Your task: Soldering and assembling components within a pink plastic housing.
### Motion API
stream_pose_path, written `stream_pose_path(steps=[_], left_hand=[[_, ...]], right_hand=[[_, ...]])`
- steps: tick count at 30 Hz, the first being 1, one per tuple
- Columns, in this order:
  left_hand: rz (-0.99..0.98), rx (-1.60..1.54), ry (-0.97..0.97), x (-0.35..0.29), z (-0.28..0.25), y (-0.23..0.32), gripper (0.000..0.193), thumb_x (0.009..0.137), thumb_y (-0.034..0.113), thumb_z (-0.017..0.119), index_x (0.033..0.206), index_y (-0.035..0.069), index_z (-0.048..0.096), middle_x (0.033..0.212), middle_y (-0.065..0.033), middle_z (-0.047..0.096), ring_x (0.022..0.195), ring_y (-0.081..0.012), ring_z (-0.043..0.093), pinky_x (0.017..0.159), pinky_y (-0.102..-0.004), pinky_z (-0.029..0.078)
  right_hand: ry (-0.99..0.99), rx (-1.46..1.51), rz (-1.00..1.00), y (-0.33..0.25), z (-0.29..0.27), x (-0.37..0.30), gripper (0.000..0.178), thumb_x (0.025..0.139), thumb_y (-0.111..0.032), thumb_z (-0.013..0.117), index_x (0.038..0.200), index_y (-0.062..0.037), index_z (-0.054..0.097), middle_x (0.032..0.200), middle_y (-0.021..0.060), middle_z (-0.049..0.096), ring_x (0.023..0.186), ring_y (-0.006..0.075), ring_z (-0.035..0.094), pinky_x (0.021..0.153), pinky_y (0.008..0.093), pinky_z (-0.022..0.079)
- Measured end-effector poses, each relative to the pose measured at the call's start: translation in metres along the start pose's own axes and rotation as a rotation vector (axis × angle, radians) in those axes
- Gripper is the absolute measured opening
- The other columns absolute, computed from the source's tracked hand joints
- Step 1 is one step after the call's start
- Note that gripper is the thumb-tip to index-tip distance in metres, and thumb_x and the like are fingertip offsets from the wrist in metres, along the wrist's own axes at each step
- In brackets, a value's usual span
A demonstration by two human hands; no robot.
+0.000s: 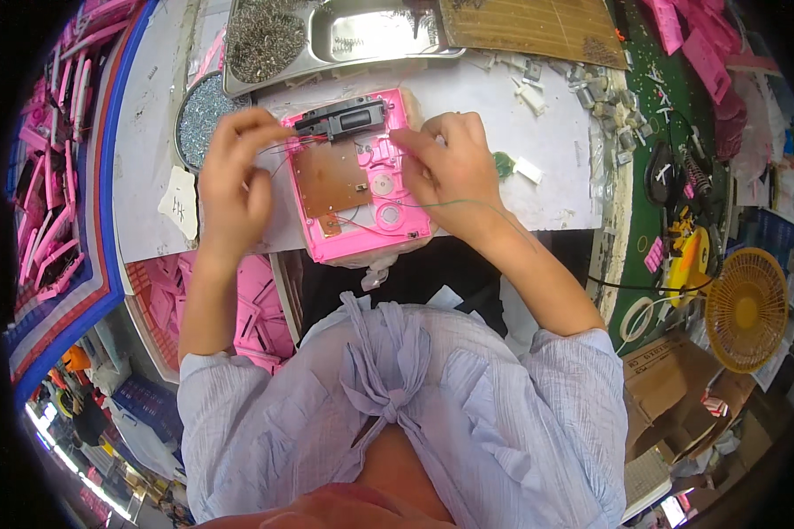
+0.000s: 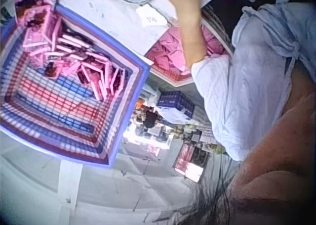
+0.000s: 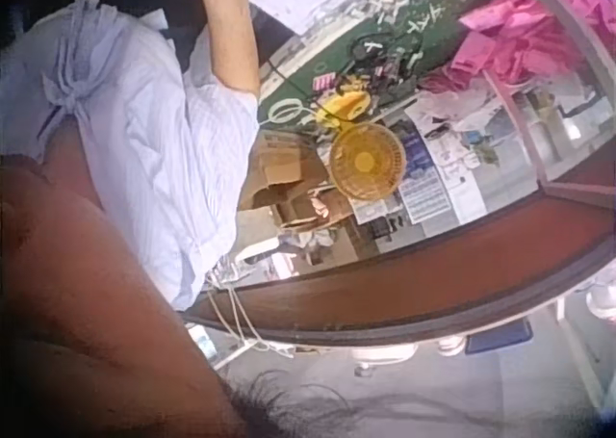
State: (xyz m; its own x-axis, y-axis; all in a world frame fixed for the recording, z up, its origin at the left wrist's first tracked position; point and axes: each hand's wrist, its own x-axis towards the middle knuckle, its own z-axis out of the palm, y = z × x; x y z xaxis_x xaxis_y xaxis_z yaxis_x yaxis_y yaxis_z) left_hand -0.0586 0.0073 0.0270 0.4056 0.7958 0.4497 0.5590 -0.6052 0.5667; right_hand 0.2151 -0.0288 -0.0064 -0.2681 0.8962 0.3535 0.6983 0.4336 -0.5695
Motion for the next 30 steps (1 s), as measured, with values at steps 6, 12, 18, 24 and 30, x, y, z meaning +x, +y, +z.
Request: stream_pose_path(steps=[6,12,18,24,30], left_hand=[[0.065,-0.051,-0.293,-0.029,0.037,0.08,0.033,0.077,0.009,0.066,0.11,0.008,0.066,0.095,-0.0081,0.058,0.09,-0.0267,0.058,0.081,-0.0423,0.044],[0.248,-0.099,-0.283,-0.069,0.049,0.082,0.03,0.08,0.018,0.065,0.109,0.009,0.068,0.095,-0.0039,0.059,0.088,-0.0208,0.059,0.076,-0.0379,0.045],[-0.035,0.006,-0.111,-0.098,0.012,0.055,0.018,0.077,0.011,0.079,0.088,0.007,0.067,0.081,-0.0057,0.06,0.064,-0.0237,0.056,0.056,-0.0385,0.044],[-0.2,-0.008,-0.326,-0.133,0.021,0.067,0.02,0.081,0.015,0.077,0.076,0.007,0.059,0.075,-0.0084,0.053,0.065,-0.0295,0.058,0.057,-0.0419,0.047],[-0.095,-0.112,-0.33,-0.136,0.027,0.066,0.018,0.079,0.014,0.078,0.085,0.007,0.062,0.08,-0.0083,0.056,0.068,-0.0277,0.06,0.057,-0.0399,0.048]], right_hand=[[-0.219,0.401,-0.091,-0.027,-0.044,-0.036,0.019,0.078,0.001,0.069,0.096,-0.0043,0.07,0.085,0.0095,0.064,0.075,0.03,0.061,0.068,0.039,0.05],[-0.387,0.583,-0.248,-0.032,-0.049,-0.03,0.024,0.079,-0.01,0.069,0.102,-0.0052,0.072,0.092,0.0075,0.066,0.085,0.0293,0.061,0.078,0.0419,0.05],[-0.279,0.017,-0.355,-0.046,0.002,-0.019,0.038,0.078,-0.024,0.077,0.113,-0.0098,0.071,0.102,0.0041,0.062,0.102,0.0276,0.055,0.095,0.0478,0.043],[-0.288,0.014,-0.329,-0.071,0.016,-0.027,0.044,0.075,-0.019,0.078,0.117,-0.011,0.068,0.106,0.0038,0.062,0.103,0.0272,0.056,0.093,0.0494,0.043],[-0.278,0.055,-0.324,-0.065,0.017,-0.034,0.038,0.073,-0.017,0.08,0.108,-0.0122,0.066,0.102,0.003,0.061,0.098,0.0275,0.055,0.087,0.0471,0.043]])
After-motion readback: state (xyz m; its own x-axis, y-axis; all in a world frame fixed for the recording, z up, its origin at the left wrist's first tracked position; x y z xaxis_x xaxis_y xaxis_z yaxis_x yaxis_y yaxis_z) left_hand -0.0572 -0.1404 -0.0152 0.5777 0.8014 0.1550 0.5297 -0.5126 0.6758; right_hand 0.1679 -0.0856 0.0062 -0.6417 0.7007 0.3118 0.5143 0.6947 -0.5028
